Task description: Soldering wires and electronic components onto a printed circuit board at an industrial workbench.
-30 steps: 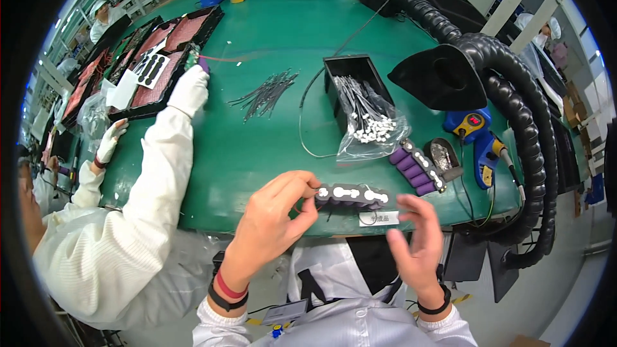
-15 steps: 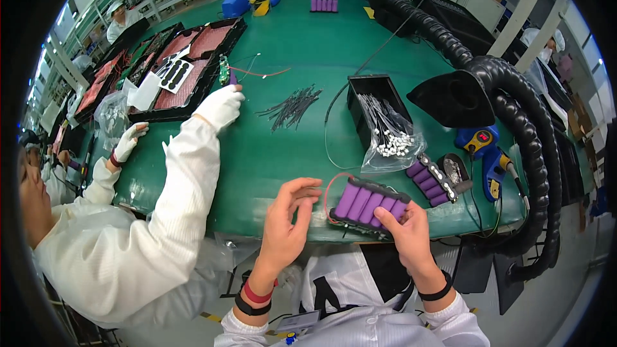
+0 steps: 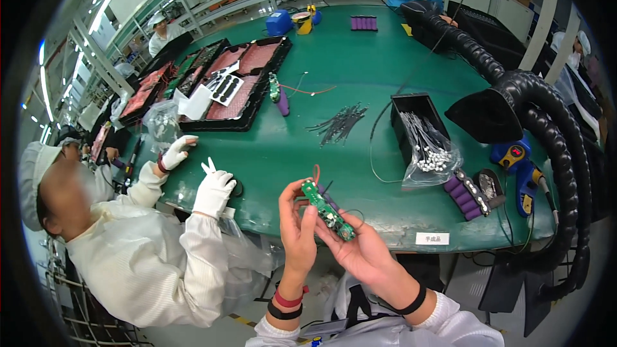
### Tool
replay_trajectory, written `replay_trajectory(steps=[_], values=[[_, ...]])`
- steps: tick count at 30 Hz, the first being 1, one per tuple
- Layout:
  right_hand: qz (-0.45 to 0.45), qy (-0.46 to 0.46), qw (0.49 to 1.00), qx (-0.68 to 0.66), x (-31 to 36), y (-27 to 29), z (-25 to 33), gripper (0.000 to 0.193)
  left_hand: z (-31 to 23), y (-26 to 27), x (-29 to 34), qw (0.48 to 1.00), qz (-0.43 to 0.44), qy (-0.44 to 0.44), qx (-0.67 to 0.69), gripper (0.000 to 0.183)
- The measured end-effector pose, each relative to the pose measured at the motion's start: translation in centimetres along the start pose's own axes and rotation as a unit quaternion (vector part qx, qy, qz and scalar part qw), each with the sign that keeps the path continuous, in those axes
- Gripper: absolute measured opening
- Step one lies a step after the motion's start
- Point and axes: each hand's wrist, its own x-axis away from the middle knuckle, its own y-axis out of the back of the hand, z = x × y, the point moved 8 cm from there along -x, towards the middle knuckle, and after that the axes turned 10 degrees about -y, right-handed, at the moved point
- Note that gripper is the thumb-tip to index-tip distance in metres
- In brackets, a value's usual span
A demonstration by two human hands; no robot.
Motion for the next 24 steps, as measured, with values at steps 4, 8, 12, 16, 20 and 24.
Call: replay_trajectory(steps=[4, 8, 12, 16, 20, 24], values=[[0.052, -0.043, 0.996, -0.059, -4.1, 0.0, -1.5, 0.032, 2.0, 2.8, -1.2, 0.996, -0.029, 0.015, -0.081, 0.040], [0.039, -0.039, 0.998, 0.025, -6.5, -1.4, -1.5, 0.042, 3.9, 5.0, -2.1, 0.995, -0.040, 0.042, -0.085, 0.039], [-0.015, -0.078, 0.988, 0.133, -8.6, -1.6, -1.0, 0.060, 4.3, 5.4, -3.3, 0.996, -0.044, 0.047, -0.062, 0.049], [-0.067, -0.103, 0.967, 0.223, -10.5, -1.1, -1.7, 0.066, 5.0, 6.0, -4.6, 0.996, -0.062, 0.055, -0.031, 0.055], [-0.093, -0.161, 0.943, 0.277, -11.9, -0.5, -4.0, 0.074, 6.3, 7.6, -4.8, 0.992, -0.077, 0.083, 0.049, 0.061], [-0.106, -0.146, 0.940, 0.288, -10.5, 0.5, -2.9, 0.071, 8.3, 8.1, -3.7, 0.989, -0.094, 0.095, 0.068, 0.059]])
